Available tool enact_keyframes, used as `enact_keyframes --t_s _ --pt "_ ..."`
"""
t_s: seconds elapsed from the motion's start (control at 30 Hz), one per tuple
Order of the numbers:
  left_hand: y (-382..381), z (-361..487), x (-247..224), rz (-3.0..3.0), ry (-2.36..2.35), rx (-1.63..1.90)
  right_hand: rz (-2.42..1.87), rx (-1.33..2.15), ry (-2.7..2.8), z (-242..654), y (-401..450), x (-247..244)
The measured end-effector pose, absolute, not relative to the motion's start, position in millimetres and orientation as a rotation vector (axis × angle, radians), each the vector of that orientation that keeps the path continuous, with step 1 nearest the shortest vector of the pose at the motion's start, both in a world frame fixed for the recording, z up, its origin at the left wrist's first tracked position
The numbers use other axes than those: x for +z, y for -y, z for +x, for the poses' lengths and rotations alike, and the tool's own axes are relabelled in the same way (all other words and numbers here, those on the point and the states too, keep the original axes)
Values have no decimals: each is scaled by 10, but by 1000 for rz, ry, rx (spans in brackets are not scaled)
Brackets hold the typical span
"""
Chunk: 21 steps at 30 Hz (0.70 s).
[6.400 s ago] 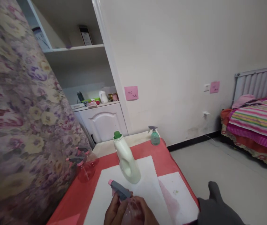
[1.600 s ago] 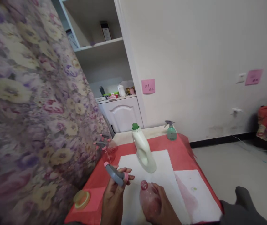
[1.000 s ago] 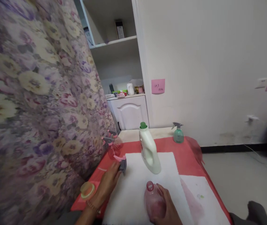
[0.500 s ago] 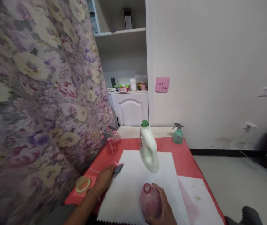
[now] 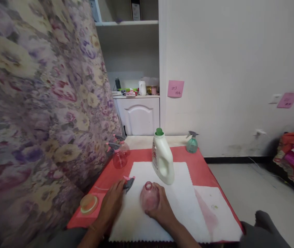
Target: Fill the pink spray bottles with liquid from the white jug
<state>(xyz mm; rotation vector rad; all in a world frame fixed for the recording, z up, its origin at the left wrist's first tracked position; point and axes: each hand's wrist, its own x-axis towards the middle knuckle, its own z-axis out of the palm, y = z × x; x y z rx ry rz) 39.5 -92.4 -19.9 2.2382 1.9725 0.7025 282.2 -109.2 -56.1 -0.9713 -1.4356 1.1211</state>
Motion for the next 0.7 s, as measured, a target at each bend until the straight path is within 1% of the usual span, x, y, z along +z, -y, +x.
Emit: enact_keyframes --t_s 0.13,0.2,0.3,0.47,0.7 --pt "1044 625 -342 1952 -1585 1027 -993 1105 1452 2652 958 -596" --pt "1058 736 -428 1792 -1444 1079 -1039 1110 1448 2610 936 -667" --pt "1012 865 -564 1703 -1319 1107 -1102 1097 1456 2628 959 -783" --pt "909 1018 -691 1671 -1360 1155 -1067 1049 1405 2882 1096 -800" --pt "845 1097 -584 1753 -1515 1023 -1214 800 1156 3445 1038 -448"
